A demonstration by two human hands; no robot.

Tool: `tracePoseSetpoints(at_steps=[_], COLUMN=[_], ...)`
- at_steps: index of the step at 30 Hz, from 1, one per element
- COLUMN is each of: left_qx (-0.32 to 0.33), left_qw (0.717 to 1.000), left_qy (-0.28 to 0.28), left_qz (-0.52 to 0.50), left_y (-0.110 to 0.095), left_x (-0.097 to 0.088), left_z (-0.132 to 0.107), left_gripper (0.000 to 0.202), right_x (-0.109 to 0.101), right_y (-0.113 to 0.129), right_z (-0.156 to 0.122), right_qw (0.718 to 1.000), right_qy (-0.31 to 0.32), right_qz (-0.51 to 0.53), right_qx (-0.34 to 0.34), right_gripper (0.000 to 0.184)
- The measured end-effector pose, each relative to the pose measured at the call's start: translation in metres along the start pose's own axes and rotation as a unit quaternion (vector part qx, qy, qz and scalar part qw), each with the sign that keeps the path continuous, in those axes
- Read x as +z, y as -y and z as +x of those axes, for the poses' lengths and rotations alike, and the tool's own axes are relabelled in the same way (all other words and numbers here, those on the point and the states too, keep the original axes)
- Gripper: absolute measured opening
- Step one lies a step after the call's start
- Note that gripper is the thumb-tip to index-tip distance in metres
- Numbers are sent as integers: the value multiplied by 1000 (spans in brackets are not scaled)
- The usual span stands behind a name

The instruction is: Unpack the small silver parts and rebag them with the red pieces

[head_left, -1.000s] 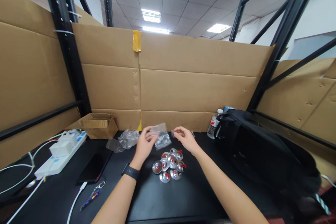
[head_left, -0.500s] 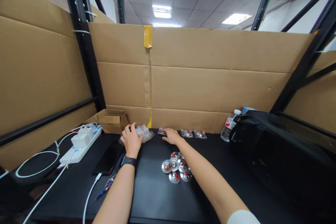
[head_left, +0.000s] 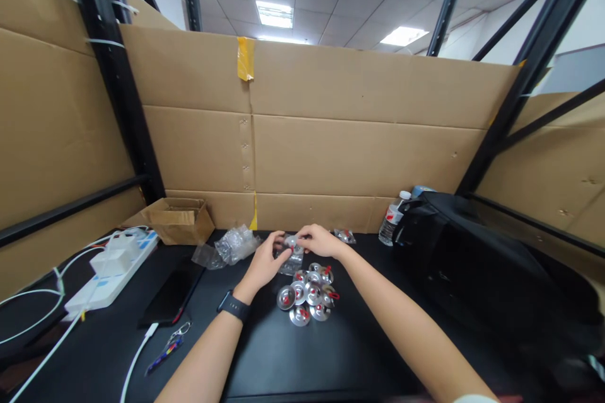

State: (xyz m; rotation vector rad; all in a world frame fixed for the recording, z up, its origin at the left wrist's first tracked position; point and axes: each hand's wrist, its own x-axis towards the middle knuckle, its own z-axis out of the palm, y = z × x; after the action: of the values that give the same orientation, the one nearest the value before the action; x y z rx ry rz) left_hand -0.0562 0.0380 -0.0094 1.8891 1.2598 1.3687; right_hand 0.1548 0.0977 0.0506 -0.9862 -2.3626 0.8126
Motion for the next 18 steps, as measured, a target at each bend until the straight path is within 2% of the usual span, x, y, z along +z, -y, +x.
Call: tracePoseSetpoints(at_steps=[3, 5, 7, 10, 13, 15, 18], left_qx=[7, 20, 29, 33, 33, 33, 6], left_qw=[990, 983, 982, 982, 987, 993, 1000], left_qy=[132, 174, 187, 183, 153, 110, 9], left_qz=[-55, -48, -22, -20, -34, -18, -6], left_y=[-14, -23, -29, -36, -37, -34, -23], left_x=[13, 21, 28, 38, 42, 40, 27], left_z=[-10, -15, -20, -24, -25, -22, -12], left_gripper=[42, 31, 23, 25, 24, 23, 24], right_x=[-21, -32, -39, -40, -40, -41, -44], right_y=[18, 27, 34, 37, 33, 23, -4], right_z=[-33, -52, -65, -77, -76, -69, -54], right_qw=[999, 998, 996, 993, 993, 994, 990], right_qy=[-9, -26, -33, -37, -37, -48, -100], right_qz=[-26, -53, -78, -112, -109, -95, -103], right_qx=[-15, -14, -1, 10, 1, -6, 5], right_gripper=[20, 17, 16, 17, 16, 20, 26])
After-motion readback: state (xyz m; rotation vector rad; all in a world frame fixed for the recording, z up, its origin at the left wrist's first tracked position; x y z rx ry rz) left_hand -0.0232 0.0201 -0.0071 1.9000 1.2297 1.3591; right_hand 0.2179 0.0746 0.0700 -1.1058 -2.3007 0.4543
